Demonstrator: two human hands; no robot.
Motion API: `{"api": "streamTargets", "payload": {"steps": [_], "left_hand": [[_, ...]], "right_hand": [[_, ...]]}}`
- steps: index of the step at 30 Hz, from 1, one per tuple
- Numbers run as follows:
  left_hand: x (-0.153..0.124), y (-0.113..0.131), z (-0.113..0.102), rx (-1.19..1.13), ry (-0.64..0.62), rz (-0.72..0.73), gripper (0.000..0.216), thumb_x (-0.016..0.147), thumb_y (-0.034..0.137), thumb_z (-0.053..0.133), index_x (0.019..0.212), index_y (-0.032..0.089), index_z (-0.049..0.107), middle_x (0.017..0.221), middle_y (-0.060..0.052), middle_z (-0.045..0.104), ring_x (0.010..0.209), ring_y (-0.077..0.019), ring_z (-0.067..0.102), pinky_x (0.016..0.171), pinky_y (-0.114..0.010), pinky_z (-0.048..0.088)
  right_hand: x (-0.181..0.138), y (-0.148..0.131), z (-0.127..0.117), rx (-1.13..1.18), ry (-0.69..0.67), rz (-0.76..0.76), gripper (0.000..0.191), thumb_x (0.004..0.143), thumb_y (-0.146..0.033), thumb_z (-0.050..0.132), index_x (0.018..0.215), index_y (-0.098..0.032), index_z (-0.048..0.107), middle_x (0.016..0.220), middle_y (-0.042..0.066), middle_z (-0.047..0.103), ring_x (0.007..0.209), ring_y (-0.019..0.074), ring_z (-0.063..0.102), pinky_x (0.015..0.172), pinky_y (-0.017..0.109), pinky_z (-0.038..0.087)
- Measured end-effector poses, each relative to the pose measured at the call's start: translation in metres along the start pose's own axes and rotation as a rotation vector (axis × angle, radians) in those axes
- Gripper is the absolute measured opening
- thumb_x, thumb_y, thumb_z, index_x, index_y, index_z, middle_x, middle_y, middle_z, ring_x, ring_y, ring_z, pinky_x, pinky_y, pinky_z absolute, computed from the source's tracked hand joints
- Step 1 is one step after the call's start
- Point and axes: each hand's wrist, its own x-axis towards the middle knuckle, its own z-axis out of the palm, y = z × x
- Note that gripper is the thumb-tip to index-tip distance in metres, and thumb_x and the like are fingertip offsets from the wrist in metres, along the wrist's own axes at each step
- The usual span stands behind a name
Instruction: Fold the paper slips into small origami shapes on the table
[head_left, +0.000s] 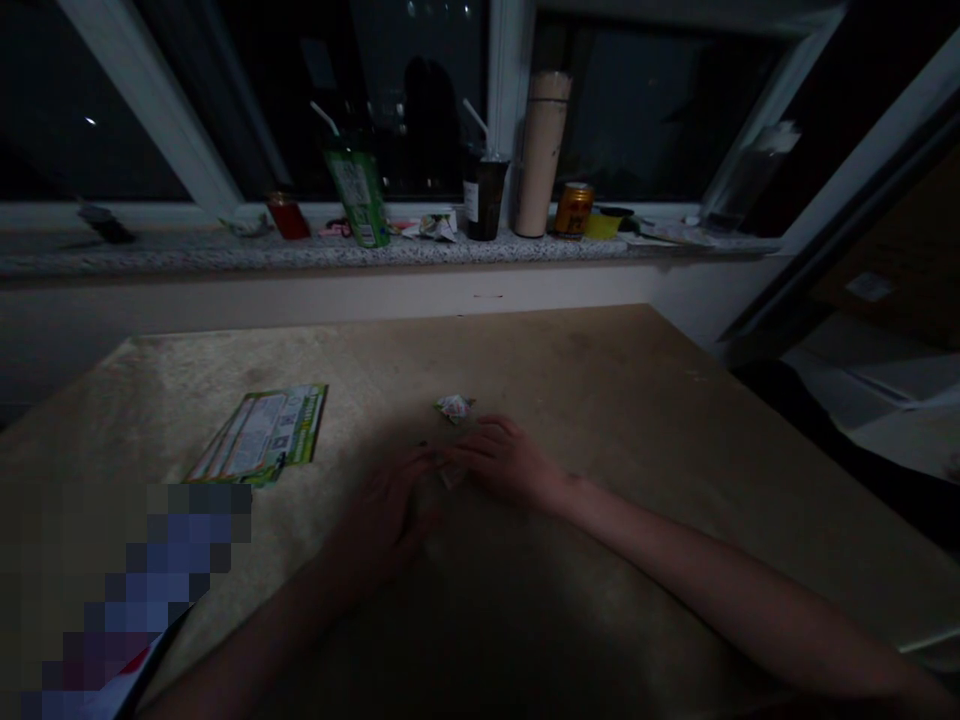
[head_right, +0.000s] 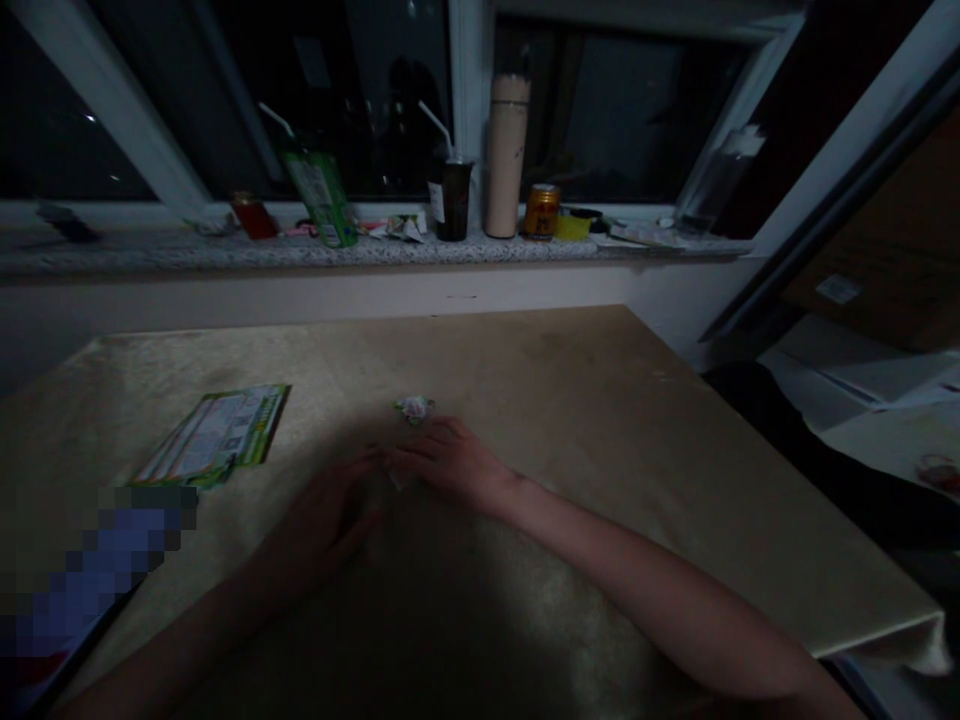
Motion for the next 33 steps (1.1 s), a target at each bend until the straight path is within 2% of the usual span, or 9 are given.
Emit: {"api": "streamTargets", "payload": {"steps": [2,5,11,14,18,21,24,28,33], "left_hand": [[-0.001,0.0,0.001,-0.016,0.031,-0.029,0.048,0.094,0.031,0.043,0.137,0.017,0.028,0.14,-0.014,0.043,0.128,-0.0272,0.041,0.103,-0.045,0.038],[-0.001,-0.001,0.004,0.043,-0.03,0.045,0.055,0.094,0.029,0.042,0.143,0.016,0.02,0.143,-0.014,0.04,0.131,-0.0274,0.038,0.106,-0.046,0.034],[0.001,-0.001,0.006,0.167,-0.161,0.127,0.065,0.096,0.034,0.041,0.149,0.014,0.01,0.147,-0.013,0.037,0.135,-0.0253,0.033,0.112,-0.046,0.022],[0.001,-0.002,0.004,0.187,-0.232,0.16,0.063,0.097,0.038,0.039,0.15,0.018,0.011,0.15,-0.009,0.032,0.136,-0.0248,0.03,0.114,-0.048,0.016],[0.001,-0.003,0.004,0.224,-0.287,0.17,0.058,0.097,0.047,0.036,0.148,0.025,0.02,0.152,-0.007,0.028,0.138,-0.0286,0.026,0.112,-0.053,0.014],[0.001,-0.004,0.005,0.255,-0.279,0.163,0.059,0.096,0.052,0.035,0.147,0.023,0.027,0.151,-0.009,0.029,0.139,-0.0313,0.023,0.111,-0.056,0.009],[0.001,-0.003,0.005,0.264,-0.256,0.184,0.062,0.095,0.054,0.034,0.146,0.019,0.029,0.151,-0.01,0.029,0.139,-0.0296,0.023,0.113,-0.053,0.005],[0.001,-0.001,0.002,0.247,-0.278,0.197,0.066,0.096,0.053,0.034,0.147,0.012,0.025,0.15,-0.011,0.03,0.137,-0.024,0.029,0.115,-0.042,0.01],[-0.002,0.003,0.001,0.26,-0.296,0.148,0.063,0.094,0.057,0.033,0.145,0.02,0.032,0.146,-0.01,0.039,0.134,-0.0287,0.035,0.113,-0.052,0.006]], "right_hand": [[0.002,-0.002,0.001,-0.056,-0.022,-0.033,0.032,0.097,-0.022,0.04,0.125,-0.026,0.054,0.117,0.003,0.065,0.107,0.017,0.056,0.102,0.036,0.033],[0.003,-0.003,0.005,-0.098,-0.006,-0.072,0.028,0.097,-0.022,0.039,0.118,-0.024,0.058,0.112,0.003,0.067,0.104,0.0159,0.057,0.097,0.033,0.036],[-0.002,0.001,0.009,-0.131,0.174,-0.088,0.022,0.097,-0.026,0.043,0.1,-0.024,0.065,0.108,0.003,0.067,0.104,0.0158,0.055,0.094,0.033,0.035],[-0.009,0.002,0.004,-0.129,0.224,-0.103,0.021,0.096,-0.025,0.045,0.094,-0.022,0.065,0.109,0.003,0.067,0.105,0.0173,0.054,0.096,0.034,0.034],[-0.019,0.001,-0.004,-0.081,0.028,-0.121,0.018,0.094,-0.017,0.046,0.092,-0.02,0.064,0.092,0.003,0.069,0.092,0.0164,0.059,0.088,0.031,0.039],[-0.024,0.0,-0.008,-0.028,-0.077,-0.056,0.015,0.092,-0.02,0.05,0.098,-0.019,0.063,0.096,0.005,0.068,0.093,0.0178,0.058,0.084,0.031,0.039],[-0.024,0.002,-0.012,0.046,-0.114,-0.035,0.017,0.092,-0.026,0.052,0.102,-0.021,0.065,0.101,0.005,0.067,0.099,0.0183,0.056,0.088,0.032,0.037],[-0.022,0.005,-0.014,0.069,-0.144,-0.036,0.023,0.093,-0.034,0.051,0.106,-0.024,0.066,0.108,0.005,0.065,0.104,0.018,0.054,0.092,0.033,0.034],[-0.02,0.009,-0.013,0.044,-0.161,-0.033,0.026,0.093,-0.038,0.051,0.107,-0.024,0.067,0.107,0.006,0.065,0.102,0.0193,0.054,0.093,0.036,0.033]]}}
